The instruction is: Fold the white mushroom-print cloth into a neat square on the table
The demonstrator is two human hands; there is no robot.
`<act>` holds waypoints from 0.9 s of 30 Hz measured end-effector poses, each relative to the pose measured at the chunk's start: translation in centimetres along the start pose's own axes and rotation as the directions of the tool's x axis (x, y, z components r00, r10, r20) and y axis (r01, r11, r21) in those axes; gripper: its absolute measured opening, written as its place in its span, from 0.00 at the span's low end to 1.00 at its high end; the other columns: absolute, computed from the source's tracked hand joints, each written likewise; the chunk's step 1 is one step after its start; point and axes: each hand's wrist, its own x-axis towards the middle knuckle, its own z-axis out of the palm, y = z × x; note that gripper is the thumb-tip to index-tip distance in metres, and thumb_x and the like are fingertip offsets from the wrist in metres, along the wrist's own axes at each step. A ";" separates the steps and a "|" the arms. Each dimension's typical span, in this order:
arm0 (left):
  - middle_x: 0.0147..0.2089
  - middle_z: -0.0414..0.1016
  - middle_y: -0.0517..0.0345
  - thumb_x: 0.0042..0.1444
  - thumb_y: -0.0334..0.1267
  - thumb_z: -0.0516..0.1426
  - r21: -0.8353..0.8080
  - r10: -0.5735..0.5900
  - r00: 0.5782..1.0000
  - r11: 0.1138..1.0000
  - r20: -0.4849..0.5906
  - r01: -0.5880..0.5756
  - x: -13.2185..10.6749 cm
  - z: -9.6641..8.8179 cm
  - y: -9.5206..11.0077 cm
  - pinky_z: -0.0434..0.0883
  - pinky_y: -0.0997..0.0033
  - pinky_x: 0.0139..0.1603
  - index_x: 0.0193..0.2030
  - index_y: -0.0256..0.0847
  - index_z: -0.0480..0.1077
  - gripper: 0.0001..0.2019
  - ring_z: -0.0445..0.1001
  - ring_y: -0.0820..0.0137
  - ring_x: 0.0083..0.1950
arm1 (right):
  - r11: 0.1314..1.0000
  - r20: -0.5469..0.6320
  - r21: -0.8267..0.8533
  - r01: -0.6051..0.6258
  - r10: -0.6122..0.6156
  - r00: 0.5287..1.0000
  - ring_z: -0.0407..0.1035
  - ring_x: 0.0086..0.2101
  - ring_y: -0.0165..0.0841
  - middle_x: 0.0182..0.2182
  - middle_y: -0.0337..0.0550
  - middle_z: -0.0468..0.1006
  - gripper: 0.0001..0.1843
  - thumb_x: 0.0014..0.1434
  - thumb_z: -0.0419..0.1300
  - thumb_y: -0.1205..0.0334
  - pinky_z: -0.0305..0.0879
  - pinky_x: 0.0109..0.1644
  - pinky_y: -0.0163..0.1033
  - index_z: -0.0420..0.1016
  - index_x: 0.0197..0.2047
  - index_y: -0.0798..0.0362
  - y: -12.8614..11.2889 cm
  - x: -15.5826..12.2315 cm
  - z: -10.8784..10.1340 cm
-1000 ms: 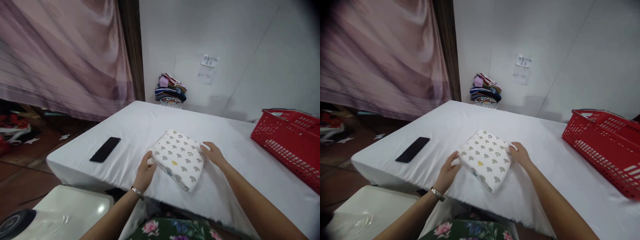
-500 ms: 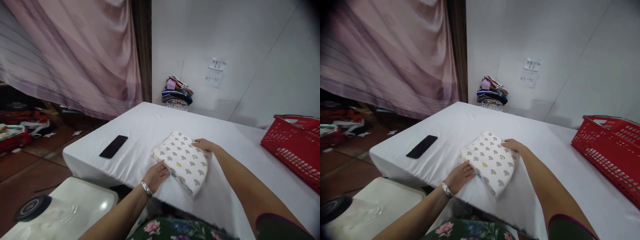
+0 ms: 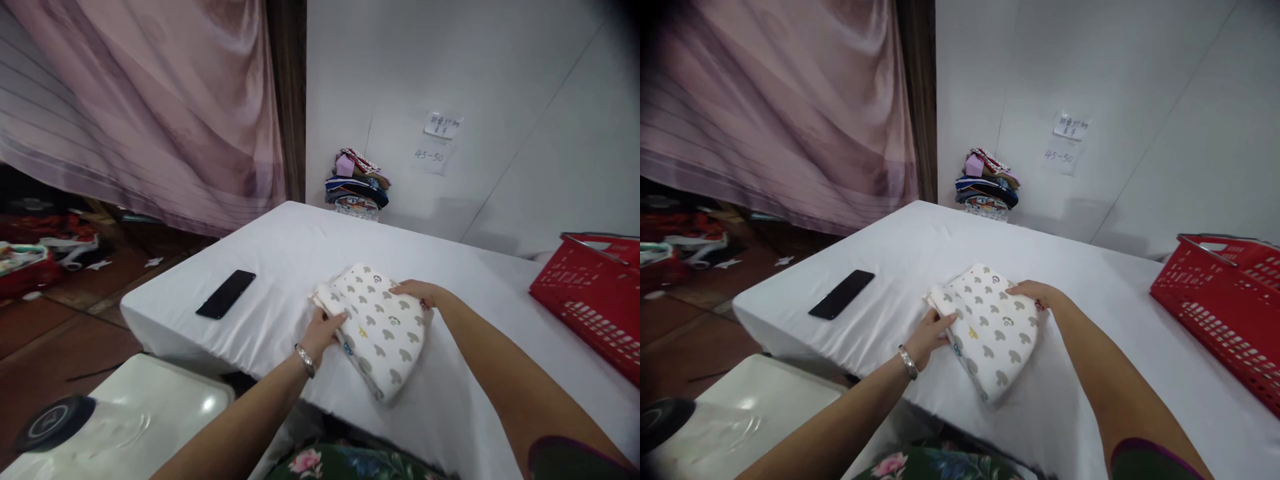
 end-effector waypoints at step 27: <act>0.34 0.77 0.47 0.42 0.38 0.65 0.188 -0.137 0.990 0.973 0.015 0.132 6.0 -2.6 2.1 0.71 0.70 0.24 0.37 0.34 0.68 0.16 0.75 0.64 0.30 | 0.901 0.007 0.432 -0.033 0.033 0.999 0.75 0.38 0.41 0.37 0.57 0.79 0.24 0.52 0.62 0.51 0.69 0.48 0.46 0.70 0.45 0.62 3.0 -1.5 3.2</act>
